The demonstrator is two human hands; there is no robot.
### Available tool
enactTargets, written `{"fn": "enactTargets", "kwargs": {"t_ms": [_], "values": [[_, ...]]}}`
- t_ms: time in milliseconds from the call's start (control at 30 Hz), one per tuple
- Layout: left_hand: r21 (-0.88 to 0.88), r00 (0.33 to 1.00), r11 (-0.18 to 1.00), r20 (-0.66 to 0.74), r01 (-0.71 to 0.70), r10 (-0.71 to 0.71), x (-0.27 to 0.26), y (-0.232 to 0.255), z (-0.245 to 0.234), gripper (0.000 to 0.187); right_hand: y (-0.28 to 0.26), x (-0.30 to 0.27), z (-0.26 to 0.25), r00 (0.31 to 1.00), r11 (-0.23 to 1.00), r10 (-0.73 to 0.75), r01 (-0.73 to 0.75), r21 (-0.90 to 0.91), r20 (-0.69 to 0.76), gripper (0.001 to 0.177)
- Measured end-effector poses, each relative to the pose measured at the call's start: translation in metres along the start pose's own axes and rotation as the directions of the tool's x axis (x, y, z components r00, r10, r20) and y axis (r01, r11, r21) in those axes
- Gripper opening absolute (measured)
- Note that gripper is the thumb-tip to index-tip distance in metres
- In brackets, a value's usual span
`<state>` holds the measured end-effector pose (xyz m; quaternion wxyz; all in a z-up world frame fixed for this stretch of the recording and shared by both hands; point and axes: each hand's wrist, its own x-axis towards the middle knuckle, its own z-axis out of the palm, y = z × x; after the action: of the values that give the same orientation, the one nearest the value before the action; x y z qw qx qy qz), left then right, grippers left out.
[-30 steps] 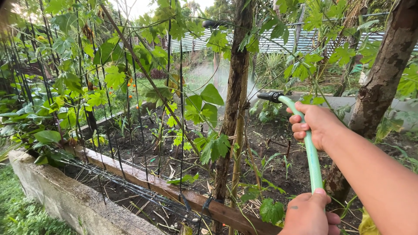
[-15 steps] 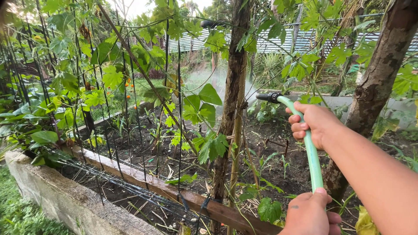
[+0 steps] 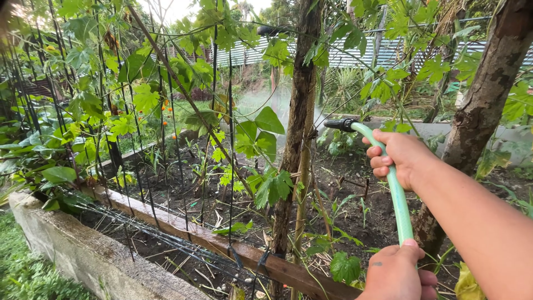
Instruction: Watering a garden bed with a hose and spray nozzle.
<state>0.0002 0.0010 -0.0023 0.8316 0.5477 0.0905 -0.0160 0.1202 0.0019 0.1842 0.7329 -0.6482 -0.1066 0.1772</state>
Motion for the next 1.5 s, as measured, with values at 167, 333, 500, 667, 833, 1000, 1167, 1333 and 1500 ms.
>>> {"fn": "enactTargets", "kwargs": {"t_ms": [167, 333, 500, 667, 833, 1000, 1167, 1333, 1500], "values": [[0.007, 1.000, 1.000, -0.008, -0.008, 0.008, 0.000, 0.000, 0.000, 0.045, -0.001, -0.006, 0.007, 1.000, 1.000, 0.006, -0.006, 0.000, 0.009, 0.030], [0.012, 1.000, 1.000, -0.014, -0.014, 0.015, -0.006, 0.004, -0.001, 0.045, -0.002, -0.007, 0.011, 1.000, 1.000, 0.008, -0.008, -0.010, 0.013, 0.031], [0.014, 1.000, 1.000, -0.015, 0.007, -0.006, -0.010, 0.007, -0.003, 0.044, -0.001, -0.004, 0.010, 1.000, 1.000, 0.008, -0.008, -0.002, 0.021, 0.030], [0.017, 1.000, 1.000, -0.013, -0.005, 0.006, -0.013, 0.009, -0.003, 0.044, -0.001, -0.003, 0.009, 1.000, 1.000, 0.003, -0.003, -0.004, 0.001, 0.030], [0.011, 1.000, 1.000, -0.002, -0.007, 0.007, -0.012, 0.009, -0.003, 0.045, -0.001, -0.001, 0.005, 0.999, 1.000, 0.011, -0.011, -0.004, -0.031, 0.028], [0.030, 1.000, 0.999, 0.015, -0.017, 0.017, -0.011, 0.009, -0.003, 0.045, 0.000, 0.002, 0.001, 0.998, 1.000, -0.006, 0.007, 0.018, -0.064, 0.027], [0.022, 1.000, 0.999, 0.009, -0.030, 0.030, -0.009, 0.007, -0.004, 0.046, -0.004, -0.008, 0.009, 0.998, 1.000, -0.011, 0.012, 0.012, -0.069, 0.027], [0.007, 0.998, 0.999, 0.023, -0.052, 0.052, -0.009, 0.006, -0.006, 0.045, -0.003, -0.009, 0.011, 0.998, 1.000, -0.024, 0.024, 0.005, -0.065, 0.027], [0.013, 0.998, 0.998, 0.003, -0.063, 0.063, -0.011, 0.009, -0.007, 0.045, -0.005, -0.004, 0.011, 0.999, 0.999, -0.024, 0.025, 0.021, -0.043, 0.026]]}}
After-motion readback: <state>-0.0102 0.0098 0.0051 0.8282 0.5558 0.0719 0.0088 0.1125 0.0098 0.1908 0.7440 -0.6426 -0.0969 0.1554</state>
